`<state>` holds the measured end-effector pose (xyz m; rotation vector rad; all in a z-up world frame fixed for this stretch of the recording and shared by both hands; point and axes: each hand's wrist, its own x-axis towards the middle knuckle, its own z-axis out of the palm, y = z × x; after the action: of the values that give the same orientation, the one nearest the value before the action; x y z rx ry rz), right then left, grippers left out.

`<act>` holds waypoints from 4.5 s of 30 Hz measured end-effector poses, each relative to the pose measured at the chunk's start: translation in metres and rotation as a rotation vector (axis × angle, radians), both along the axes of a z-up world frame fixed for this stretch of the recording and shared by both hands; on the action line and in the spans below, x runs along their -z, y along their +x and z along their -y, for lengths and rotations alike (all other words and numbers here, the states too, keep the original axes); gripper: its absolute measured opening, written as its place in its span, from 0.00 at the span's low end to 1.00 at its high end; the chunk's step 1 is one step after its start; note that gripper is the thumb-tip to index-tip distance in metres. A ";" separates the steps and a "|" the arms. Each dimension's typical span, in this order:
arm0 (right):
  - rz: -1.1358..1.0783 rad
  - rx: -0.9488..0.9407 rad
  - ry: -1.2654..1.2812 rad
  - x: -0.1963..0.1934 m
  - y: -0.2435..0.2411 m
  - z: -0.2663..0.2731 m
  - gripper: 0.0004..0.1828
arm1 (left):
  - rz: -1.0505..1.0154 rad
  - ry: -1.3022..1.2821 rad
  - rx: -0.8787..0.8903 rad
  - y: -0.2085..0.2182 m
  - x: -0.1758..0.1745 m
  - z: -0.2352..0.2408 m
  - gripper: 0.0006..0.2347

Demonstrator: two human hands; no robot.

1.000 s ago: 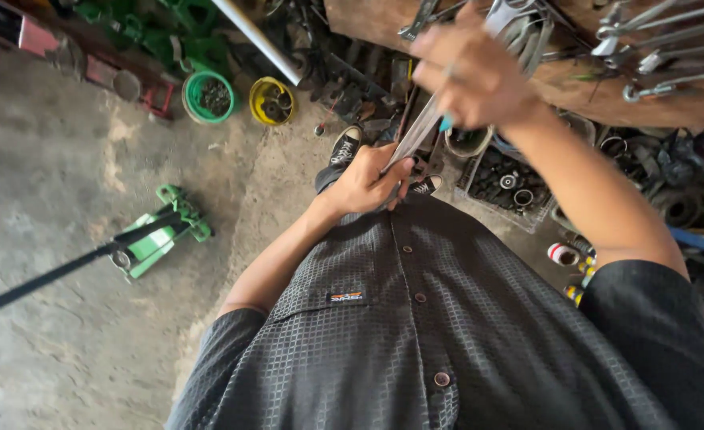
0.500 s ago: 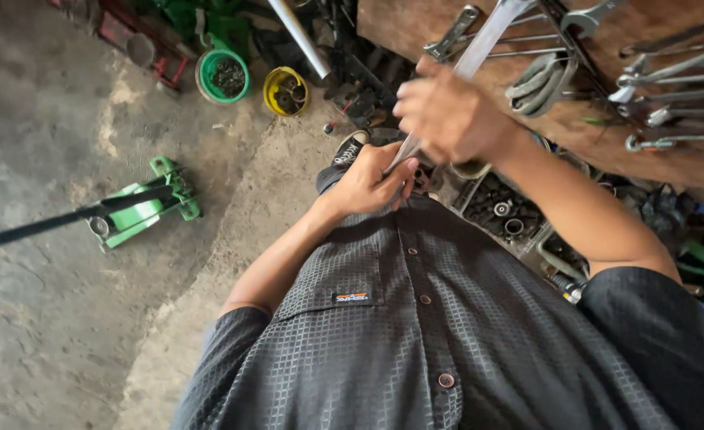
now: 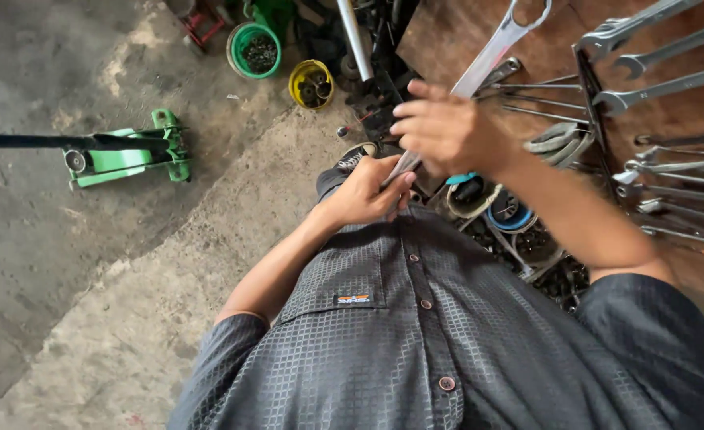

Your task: The person repeatedly takes wrenches from a wall-mounted rack, wipes them with a blue cloth, and returns them to the rack. The person handles multiple wrenches one by one, cleaning both the head and the handle of each tool.

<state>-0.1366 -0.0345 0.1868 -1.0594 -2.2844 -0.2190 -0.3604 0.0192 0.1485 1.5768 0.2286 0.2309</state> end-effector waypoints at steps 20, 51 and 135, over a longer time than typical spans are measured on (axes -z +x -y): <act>0.076 -0.002 0.013 -0.003 0.005 -0.004 0.06 | 0.005 0.054 0.115 -0.001 0.002 -0.018 0.08; -0.008 0.447 -0.023 0.057 0.055 -0.023 0.11 | -0.063 -0.073 0.283 -0.062 0.015 -0.091 0.10; 0.058 0.346 -0.011 0.005 -0.199 0.137 0.24 | 0.031 -0.128 0.497 -0.132 -0.011 0.020 0.15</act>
<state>-0.3353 -0.1711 0.1821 -1.4687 -2.1402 -0.3800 -0.4923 -0.0010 0.1591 1.4524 -0.1722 -0.1452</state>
